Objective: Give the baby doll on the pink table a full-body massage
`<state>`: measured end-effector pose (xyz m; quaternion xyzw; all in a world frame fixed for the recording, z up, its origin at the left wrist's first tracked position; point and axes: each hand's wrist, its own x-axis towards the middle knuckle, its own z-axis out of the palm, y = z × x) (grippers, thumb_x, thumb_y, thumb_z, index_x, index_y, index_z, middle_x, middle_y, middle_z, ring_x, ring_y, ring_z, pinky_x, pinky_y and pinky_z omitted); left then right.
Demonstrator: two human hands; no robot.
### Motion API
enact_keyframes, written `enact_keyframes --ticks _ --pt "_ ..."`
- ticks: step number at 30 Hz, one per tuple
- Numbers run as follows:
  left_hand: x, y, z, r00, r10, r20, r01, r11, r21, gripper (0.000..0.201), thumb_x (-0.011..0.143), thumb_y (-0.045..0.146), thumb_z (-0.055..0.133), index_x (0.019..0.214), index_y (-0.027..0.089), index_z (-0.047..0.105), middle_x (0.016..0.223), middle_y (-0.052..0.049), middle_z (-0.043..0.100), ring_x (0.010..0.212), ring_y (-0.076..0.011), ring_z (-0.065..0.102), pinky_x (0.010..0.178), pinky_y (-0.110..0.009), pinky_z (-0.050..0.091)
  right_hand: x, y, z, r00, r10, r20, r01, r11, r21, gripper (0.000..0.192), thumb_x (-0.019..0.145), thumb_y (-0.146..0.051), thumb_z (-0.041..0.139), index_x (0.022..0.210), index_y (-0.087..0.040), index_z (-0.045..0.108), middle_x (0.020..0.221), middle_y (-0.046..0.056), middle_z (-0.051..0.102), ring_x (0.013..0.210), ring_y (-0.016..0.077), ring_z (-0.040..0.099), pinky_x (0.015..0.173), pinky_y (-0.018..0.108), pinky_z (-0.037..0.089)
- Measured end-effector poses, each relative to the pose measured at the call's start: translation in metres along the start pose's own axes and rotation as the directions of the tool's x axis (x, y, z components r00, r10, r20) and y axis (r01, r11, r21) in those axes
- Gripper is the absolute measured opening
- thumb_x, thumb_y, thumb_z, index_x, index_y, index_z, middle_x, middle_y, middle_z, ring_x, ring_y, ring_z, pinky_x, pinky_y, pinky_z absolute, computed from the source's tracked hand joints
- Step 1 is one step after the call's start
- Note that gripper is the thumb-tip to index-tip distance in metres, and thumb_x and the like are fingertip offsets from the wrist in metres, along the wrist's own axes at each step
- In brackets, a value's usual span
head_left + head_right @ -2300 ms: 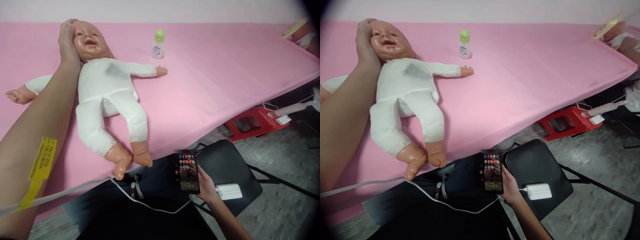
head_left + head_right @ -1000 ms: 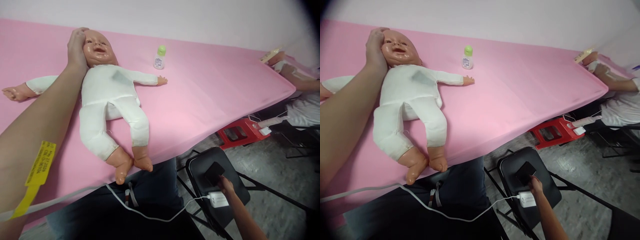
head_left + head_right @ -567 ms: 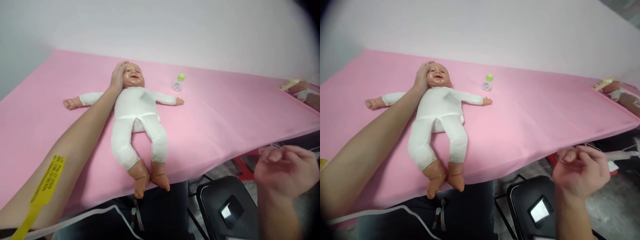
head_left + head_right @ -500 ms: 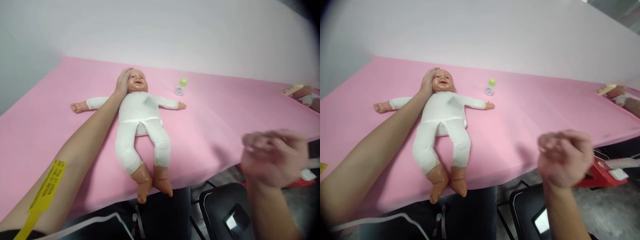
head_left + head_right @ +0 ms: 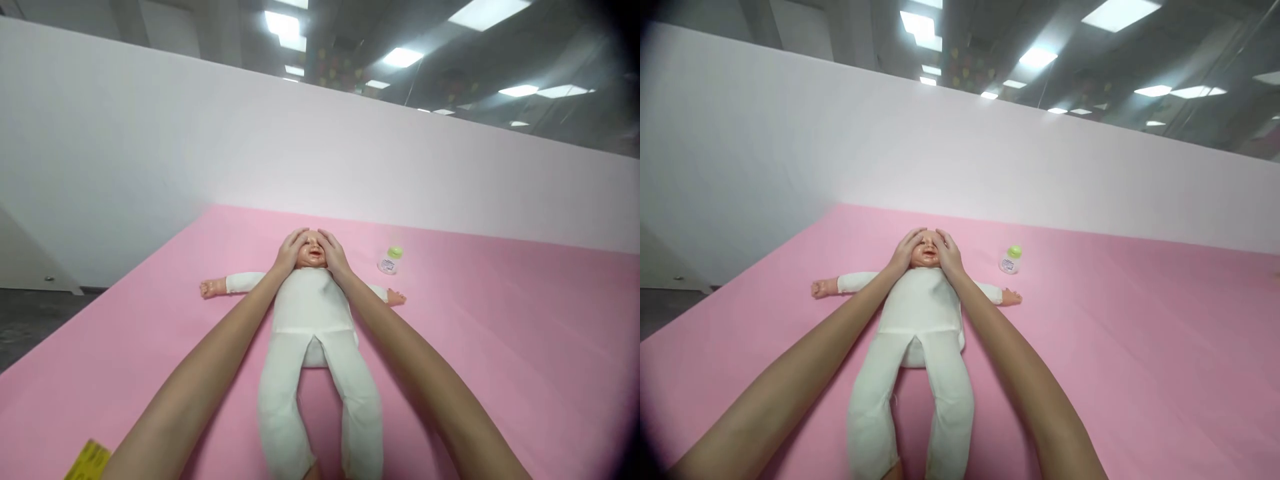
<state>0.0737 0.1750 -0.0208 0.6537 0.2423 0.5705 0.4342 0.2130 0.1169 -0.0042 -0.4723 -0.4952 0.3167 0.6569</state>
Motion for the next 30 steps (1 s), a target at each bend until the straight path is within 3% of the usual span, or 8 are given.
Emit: enact_keyframes --ticks 6,12,18,25,30 --pt "-0.003 -0.001 -0.003 1.0 -0.01 -0.001 0.01 0.999 0.053 0.039 0.093 0.041 0.056 0.124 0.021 0.07 0.135 -0.008 0.066 0.131 -0.0258 0.057 0.117 -0.038 0.041 -0.008 0.005 -0.001 1.0 -0.01 -0.01 0.01 0.998 0.067 0.047 0.084 -0.047 0.064 0.124 -0.024 0.071 0.138 0.004 0.067 0.132 0.0252 0.058 0.115 0.038 0.043" --pt "-0.006 0.0 -0.005 0.999 0.039 -0.015 -0.037 0.992 0.118 0.04 0.096 0.032 0.043 0.125 0.02 0.069 0.137 -0.008 0.065 0.132 -0.0243 0.056 0.118 -0.039 0.04 -0.011 0.009 0.002 0.998 0.0 -0.066 0.008 0.993 0.117 0.046 0.084 -0.042 0.055 0.122 -0.022 0.073 0.14 0.005 0.067 0.135 0.0259 0.056 0.118 0.04 0.041" --pt "-0.009 0.012 -0.002 1.0 0.007 0.005 -0.008 0.987 0.163 0.036 0.096 0.041 0.055 0.123 0.022 0.069 0.134 -0.007 0.066 0.128 -0.0242 0.058 0.113 -0.036 0.043 -0.015 0.011 -0.001 1.0 -0.017 -0.024 0.021 0.985 0.172 0.049 0.084 -0.047 0.066 0.126 -0.023 0.071 0.141 0.005 0.066 0.135 0.0263 0.057 0.116 0.039 0.044" --pt "-0.006 0.015 -0.001 0.999 -0.028 -0.025 0.031 0.99 0.135 0.034 0.093 0.034 0.05 0.117 0.021 0.071 0.132 -0.008 0.068 0.128 -0.024 0.058 0.114 -0.036 0.042 -0.011 0.019 -0.003 0.999 -0.021 -0.05 0.031 0.98 0.197 0.044 0.084 -0.044 0.062 0.121 -0.023 0.074 0.14 0.004 0.067 0.136 0.0248 0.056 0.118 0.039 0.042" --pt "-0.008 0.017 -0.003 1.0 -0.005 -0.015 0.007 0.991 0.133 0.036 0.093 0.041 0.055 0.118 0.02 0.07 0.131 -0.008 0.068 0.127 -0.0249 0.06 0.113 -0.037 0.043 -0.01 0.02 -0.005 1.0 -0.01 -0.028 0.016 0.971 0.241 0.047 0.08 -0.048 0.07 0.12 -0.022 0.073 0.136 0.006 0.07 0.131 0.0263 0.06 0.113 0.04 0.046"
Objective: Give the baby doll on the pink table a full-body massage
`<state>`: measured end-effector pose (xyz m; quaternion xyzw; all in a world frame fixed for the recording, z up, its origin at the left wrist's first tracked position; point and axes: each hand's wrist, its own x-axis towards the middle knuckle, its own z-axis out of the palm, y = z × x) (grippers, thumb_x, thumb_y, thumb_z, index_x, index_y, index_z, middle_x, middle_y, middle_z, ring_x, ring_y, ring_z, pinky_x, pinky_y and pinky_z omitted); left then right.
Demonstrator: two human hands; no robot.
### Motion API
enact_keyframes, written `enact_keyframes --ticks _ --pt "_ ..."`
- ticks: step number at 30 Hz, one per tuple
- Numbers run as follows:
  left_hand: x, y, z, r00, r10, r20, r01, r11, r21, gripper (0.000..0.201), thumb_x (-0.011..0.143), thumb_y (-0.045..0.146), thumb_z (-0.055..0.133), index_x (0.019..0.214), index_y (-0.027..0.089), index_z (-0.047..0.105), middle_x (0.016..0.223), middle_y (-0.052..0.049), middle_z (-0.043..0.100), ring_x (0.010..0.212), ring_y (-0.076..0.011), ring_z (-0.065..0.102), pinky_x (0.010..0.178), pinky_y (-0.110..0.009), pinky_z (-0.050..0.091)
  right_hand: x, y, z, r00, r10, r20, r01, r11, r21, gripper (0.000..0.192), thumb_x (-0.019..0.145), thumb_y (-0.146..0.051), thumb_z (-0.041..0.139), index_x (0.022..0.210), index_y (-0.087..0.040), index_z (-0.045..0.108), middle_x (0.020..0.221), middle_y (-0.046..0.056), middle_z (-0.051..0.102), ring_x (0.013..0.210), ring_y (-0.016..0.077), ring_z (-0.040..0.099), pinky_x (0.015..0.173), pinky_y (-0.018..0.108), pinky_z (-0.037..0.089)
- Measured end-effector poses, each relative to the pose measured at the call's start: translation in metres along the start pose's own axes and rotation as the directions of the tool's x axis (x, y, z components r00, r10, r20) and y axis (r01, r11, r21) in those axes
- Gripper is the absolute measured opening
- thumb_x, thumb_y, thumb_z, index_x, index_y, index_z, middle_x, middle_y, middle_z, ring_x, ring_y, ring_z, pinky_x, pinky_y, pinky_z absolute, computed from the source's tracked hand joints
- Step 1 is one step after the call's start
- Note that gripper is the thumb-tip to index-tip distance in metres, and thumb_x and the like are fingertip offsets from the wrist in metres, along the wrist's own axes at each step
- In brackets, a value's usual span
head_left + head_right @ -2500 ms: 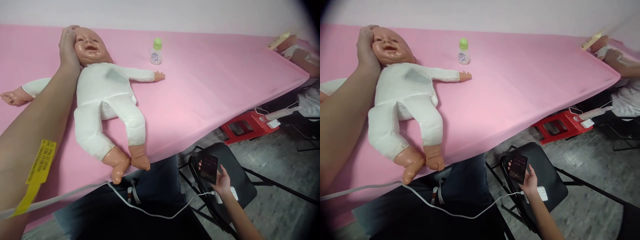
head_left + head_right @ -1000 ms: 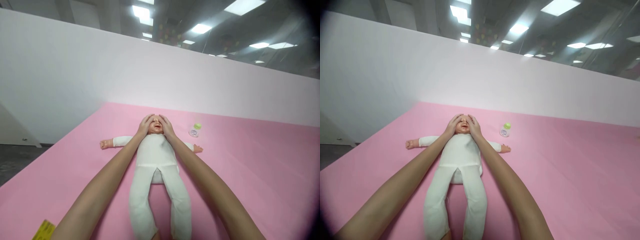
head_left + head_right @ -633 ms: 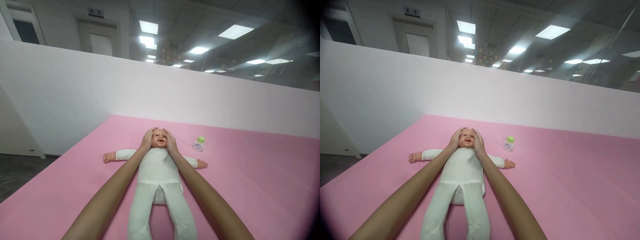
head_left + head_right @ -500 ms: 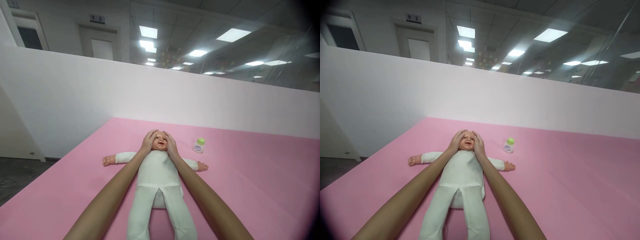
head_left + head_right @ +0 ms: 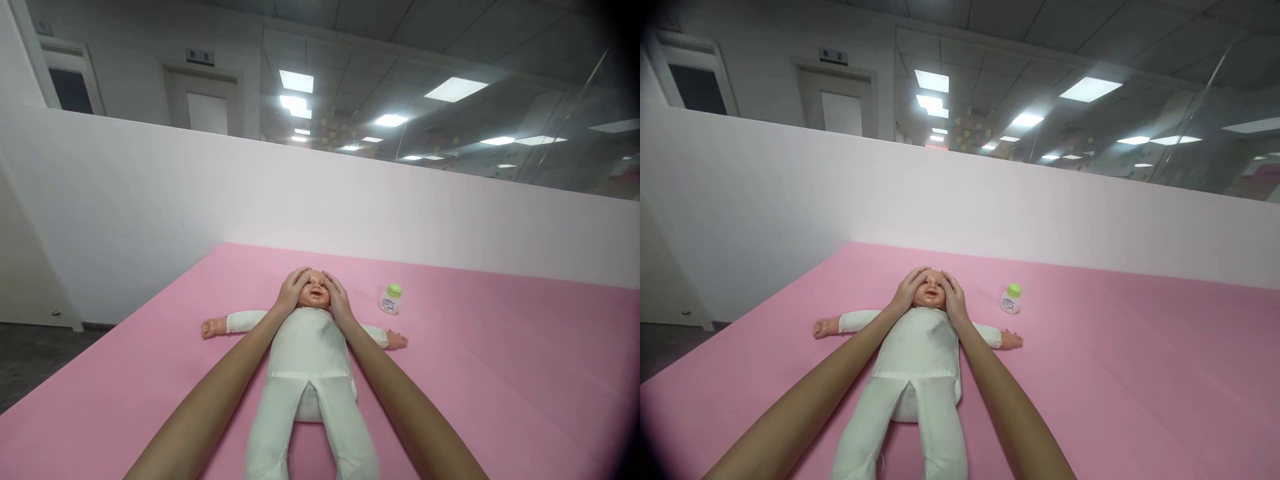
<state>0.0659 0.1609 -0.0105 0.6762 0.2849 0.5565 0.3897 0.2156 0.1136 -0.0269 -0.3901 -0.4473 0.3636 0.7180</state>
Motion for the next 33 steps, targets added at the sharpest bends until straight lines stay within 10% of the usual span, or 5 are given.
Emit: enact_keyframes --ticks 15,23,33 --pt "-0.003 0.005 -0.001 1.0 -0.009 0.027 0.009 0.999 -0.033 0.039 0.091 0.042 0.057 0.121 0.02 0.069 0.135 -0.009 0.066 0.131 -0.0258 0.057 0.115 -0.038 0.042 -0.002 -0.003 0.002 0.999 -0.027 -0.037 0.026 0.999 -0.036 0.041 0.078 -0.044 0.07 0.113 -0.021 0.072 0.125 0.007 0.073 0.121 0.0265 0.064 0.104 0.037 0.051" --pt "-0.003 0.001 0.0 1.0 -0.019 0.011 0.02 0.996 -0.084 0.039 0.09 0.039 0.053 0.119 0.019 0.07 0.133 -0.009 0.068 0.129 -0.0264 0.059 0.114 -0.039 0.043 -0.001 -0.018 0.013 0.979 0.167 -0.114 -0.172 0.984 -0.038 0.054 0.071 -0.039 0.074 0.122 -0.023 0.069 0.121 0.007 0.073 0.113 0.0277 0.068 0.094 0.037 0.056" --pt "0.008 0.014 0.007 0.993 -0.116 0.029 0.119 0.989 -0.089 0.037 0.086 0.046 0.06 0.104 0.018 0.075 0.118 -0.009 0.074 0.119 -0.0289 0.064 0.109 -0.041 0.047 -0.007 -0.008 0.008 0.994 0.017 -0.104 -0.032 0.99 -0.138 0.052 0.08 -0.05 0.066 0.124 -0.022 0.068 0.14 0.008 0.065 0.135 0.0274 0.057 0.114 0.038 0.044"
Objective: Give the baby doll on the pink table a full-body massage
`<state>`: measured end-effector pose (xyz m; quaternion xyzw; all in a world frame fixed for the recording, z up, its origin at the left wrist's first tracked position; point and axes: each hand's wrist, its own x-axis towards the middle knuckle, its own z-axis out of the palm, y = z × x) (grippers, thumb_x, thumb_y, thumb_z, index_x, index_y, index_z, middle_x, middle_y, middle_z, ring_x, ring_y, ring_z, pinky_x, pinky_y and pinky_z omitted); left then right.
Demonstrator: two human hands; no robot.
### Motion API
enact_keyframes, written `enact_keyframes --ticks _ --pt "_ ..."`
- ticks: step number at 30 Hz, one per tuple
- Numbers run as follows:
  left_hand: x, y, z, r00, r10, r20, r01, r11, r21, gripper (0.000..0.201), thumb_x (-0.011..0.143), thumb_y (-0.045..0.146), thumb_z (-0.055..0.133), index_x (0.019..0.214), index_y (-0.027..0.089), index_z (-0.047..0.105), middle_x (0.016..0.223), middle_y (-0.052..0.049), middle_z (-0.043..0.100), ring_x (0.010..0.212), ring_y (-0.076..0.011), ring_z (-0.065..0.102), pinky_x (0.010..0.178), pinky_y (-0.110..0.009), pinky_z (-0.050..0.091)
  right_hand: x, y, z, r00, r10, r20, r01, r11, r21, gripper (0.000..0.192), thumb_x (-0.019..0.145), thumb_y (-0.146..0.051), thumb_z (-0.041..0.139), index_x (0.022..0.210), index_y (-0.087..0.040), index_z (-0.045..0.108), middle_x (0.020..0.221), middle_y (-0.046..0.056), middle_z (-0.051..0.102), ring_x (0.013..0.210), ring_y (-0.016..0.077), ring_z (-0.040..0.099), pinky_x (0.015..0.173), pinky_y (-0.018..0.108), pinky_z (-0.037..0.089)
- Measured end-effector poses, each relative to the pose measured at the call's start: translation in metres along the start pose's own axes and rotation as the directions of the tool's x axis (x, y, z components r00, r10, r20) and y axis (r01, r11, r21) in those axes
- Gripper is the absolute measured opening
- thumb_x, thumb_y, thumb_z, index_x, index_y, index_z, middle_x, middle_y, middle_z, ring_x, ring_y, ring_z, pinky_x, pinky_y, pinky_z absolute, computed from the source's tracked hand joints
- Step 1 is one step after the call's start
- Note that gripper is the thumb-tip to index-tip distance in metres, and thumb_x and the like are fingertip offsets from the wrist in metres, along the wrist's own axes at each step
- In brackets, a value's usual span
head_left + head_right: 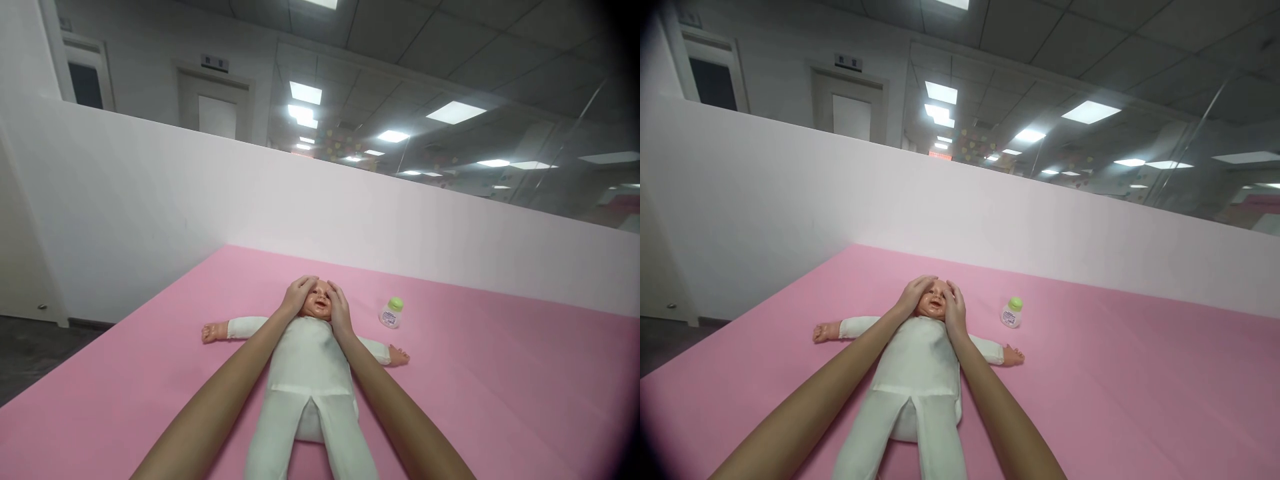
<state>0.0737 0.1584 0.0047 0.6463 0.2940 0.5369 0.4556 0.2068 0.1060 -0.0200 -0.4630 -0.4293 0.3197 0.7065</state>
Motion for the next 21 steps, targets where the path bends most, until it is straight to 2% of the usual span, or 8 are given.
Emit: enact_keyframes --ticks 4,10,17,21 --pt "-0.005 0.0003 0.0021 1.0 0.015 -0.017 -0.015 1.0 0.026 0.038 0.084 0.049 0.064 0.108 0.021 0.073 0.117 -0.007 0.073 0.117 -0.0278 0.065 0.106 -0.039 0.048 -0.0035 -0.0016 -0.0011 0.999 -0.021 0.028 0.021 1.0 -0.005 0.051 0.081 -0.045 0.065 0.127 -0.024 0.068 0.143 0.005 0.064 0.137 0.0264 0.055 0.114 0.037 0.044" --pt "-0.0089 0.0019 0.0019 0.999 0.028 -0.029 -0.027 0.999 0.034 0.034 0.082 0.043 0.064 0.107 0.021 0.071 0.117 -0.006 0.073 0.117 -0.0274 0.064 0.105 -0.038 0.049 -0.0037 -0.003 0.0004 0.999 -0.027 0.021 0.027 0.999 0.019 0.047 0.079 -0.039 0.06 0.122 -0.024 0.07 0.137 0.004 0.068 0.13 0.0256 0.06 0.108 0.035 0.048" --pt "-0.0086 0.0019 0.0039 0.999 0.0 -0.041 0.001 1.0 0.03 0.033 0.081 0.03 0.052 0.108 0.02 0.069 0.117 -0.006 0.072 0.115 -0.0257 0.065 0.102 -0.036 0.051 0.0006 0.0029 0.001 1.0 -0.018 0.025 0.017 0.998 0.061 0.045 0.08 -0.043 0.062 0.12 -0.024 0.071 0.133 0.004 0.069 0.129 0.0257 0.06 0.108 0.035 0.048" --pt "-0.0092 0.0006 0.0027 0.999 0.005 -0.037 -0.004 0.999 0.041 0.034 0.083 0.033 0.053 0.11 0.02 0.069 0.119 -0.007 0.072 0.117 -0.0261 0.064 0.103 -0.036 0.051 0.0006 0.0033 0.0007 0.999 -0.035 0.016 0.033 0.995 0.092 0.043 0.08 -0.04 0.058 0.117 -0.023 0.072 0.132 0.004 0.07 0.128 0.0251 0.06 0.108 0.035 0.047"
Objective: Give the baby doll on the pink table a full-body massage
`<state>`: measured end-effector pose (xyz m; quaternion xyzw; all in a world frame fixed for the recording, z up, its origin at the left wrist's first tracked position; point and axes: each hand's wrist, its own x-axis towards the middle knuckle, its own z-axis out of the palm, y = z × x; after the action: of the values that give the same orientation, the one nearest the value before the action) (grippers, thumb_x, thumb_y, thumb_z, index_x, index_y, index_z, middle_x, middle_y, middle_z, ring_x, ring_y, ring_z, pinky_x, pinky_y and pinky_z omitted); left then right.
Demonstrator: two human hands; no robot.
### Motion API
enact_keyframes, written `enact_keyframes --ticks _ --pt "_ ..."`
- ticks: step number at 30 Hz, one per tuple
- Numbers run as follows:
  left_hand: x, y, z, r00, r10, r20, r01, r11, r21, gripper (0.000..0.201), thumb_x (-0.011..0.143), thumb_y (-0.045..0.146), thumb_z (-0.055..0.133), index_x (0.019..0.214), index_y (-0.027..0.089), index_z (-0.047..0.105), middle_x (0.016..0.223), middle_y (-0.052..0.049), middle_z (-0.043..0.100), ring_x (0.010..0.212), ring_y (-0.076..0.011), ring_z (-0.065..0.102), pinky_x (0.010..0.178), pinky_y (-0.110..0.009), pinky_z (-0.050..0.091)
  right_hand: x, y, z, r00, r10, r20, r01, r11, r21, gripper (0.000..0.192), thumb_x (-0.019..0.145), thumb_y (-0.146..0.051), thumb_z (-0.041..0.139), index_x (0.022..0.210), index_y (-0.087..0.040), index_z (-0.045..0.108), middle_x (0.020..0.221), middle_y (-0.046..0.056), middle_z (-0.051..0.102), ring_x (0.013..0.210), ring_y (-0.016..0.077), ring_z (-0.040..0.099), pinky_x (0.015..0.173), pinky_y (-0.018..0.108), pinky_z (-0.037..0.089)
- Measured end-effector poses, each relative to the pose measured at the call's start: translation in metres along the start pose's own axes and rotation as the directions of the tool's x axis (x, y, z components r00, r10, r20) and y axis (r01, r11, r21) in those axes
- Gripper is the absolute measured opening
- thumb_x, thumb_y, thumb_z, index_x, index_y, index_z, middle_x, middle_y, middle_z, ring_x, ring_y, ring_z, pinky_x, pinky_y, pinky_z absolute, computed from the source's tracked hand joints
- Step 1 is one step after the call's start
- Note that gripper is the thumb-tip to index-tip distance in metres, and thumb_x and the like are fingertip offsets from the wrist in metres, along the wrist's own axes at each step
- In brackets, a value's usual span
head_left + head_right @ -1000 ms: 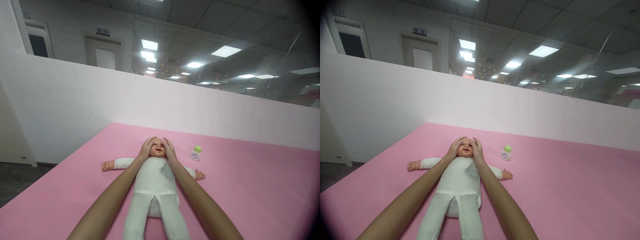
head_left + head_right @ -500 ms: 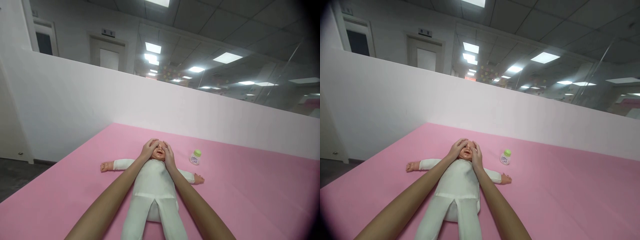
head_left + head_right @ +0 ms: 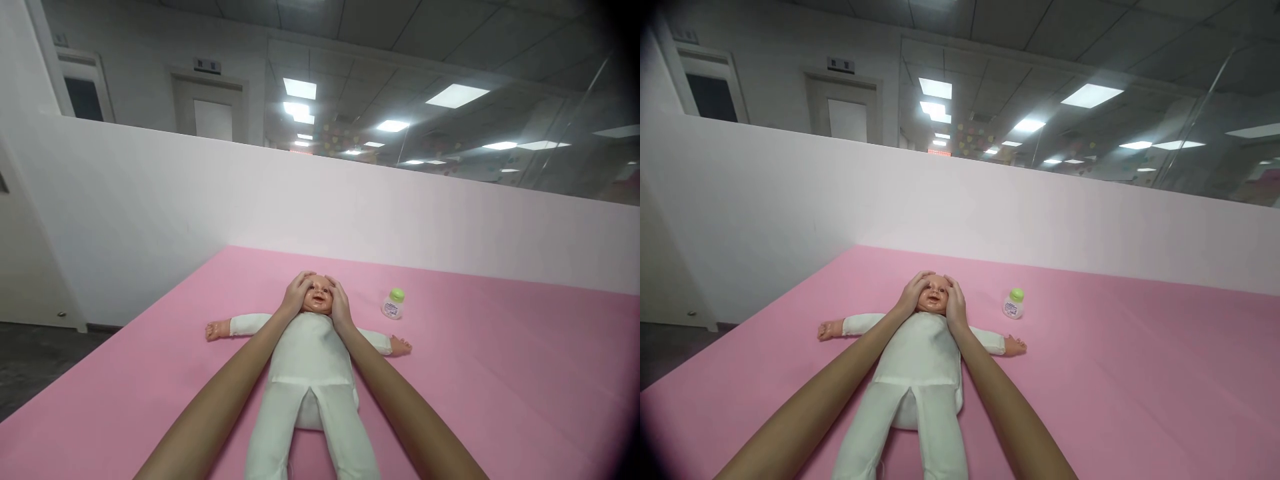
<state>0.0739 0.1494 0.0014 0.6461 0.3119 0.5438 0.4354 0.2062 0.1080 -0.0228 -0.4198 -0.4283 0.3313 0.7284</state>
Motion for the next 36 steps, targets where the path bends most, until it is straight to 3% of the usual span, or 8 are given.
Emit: enact_keyframes --ticks 4,9,16,22,36 --pt "0.002 -0.003 -0.001 1.0 0.001 0.005 -0.001 1.0 0.012 0.034 0.082 0.033 0.057 0.111 0.02 0.069 0.12 -0.007 0.072 0.119 -0.0271 0.064 0.104 -0.037 0.05 0.0 -0.001 0.0 1.0 0.015 0.023 -0.015 1.0 0.002 0.044 0.08 -0.04 0.062 0.12 -0.023 0.071 0.134 0.004 0.069 0.129 0.0258 0.059 0.108 0.035 0.047" --pt "0.003 -0.004 0.0 1.0 0.007 -0.006 -0.007 1.0 0.014 0.034 0.083 0.03 0.049 0.109 0.019 0.069 0.12 -0.006 0.071 0.118 -0.0254 0.064 0.105 -0.036 0.049 0.002 0.003 -0.002 1.0 0.008 0.019 -0.007 1.0 -0.01 0.042 0.083 -0.039 0.058 0.12 -0.024 0.07 0.136 0.004 0.067 0.132 0.0251 0.057 0.11 0.034 0.045" --pt "0.001 -0.002 0.0 1.0 0.011 0.021 -0.011 1.0 0.014 0.036 0.086 0.04 0.056 0.112 0.019 0.069 0.118 -0.007 0.071 0.114 -0.0261 0.064 0.103 -0.036 0.049 0.0 0.001 -0.004 1.0 -0.002 0.031 0.004 0.996 -0.092 0.042 0.086 -0.045 0.06 0.123 -0.027 0.069 0.137 0.002 0.067 0.131 0.0251 0.057 0.11 0.035 0.045" --pt "0.004 -0.007 -0.001 0.999 0.035 -0.006 -0.034 0.999 0.023 0.033 0.088 0.035 0.047 0.107 0.019 0.069 0.121 -0.007 0.07 0.121 -0.0252 0.061 0.109 -0.035 0.045 0.001 -0.001 -0.004 1.0 -0.015 0.017 0.016 0.995 -0.095 0.041 0.087 -0.041 0.052 0.121 -0.026 0.069 0.135 0.002 0.067 0.131 0.0249 0.056 0.112 0.036 0.043" --pt "0.005 -0.01 -0.002 0.999 0.028 0.016 -0.029 0.999 0.036 0.035 0.085 0.035 0.053 0.113 0.02 0.069 0.118 -0.006 0.071 0.113 -0.0256 0.064 0.1 -0.035 0.049 0.002 0.002 -0.004 0.999 -0.024 0.029 0.027 0.997 -0.079 0.041 0.085 -0.044 0.057 0.119 -0.025 0.069 0.133 0.003 0.068 0.129 0.0249 0.058 0.111 0.036 0.044"
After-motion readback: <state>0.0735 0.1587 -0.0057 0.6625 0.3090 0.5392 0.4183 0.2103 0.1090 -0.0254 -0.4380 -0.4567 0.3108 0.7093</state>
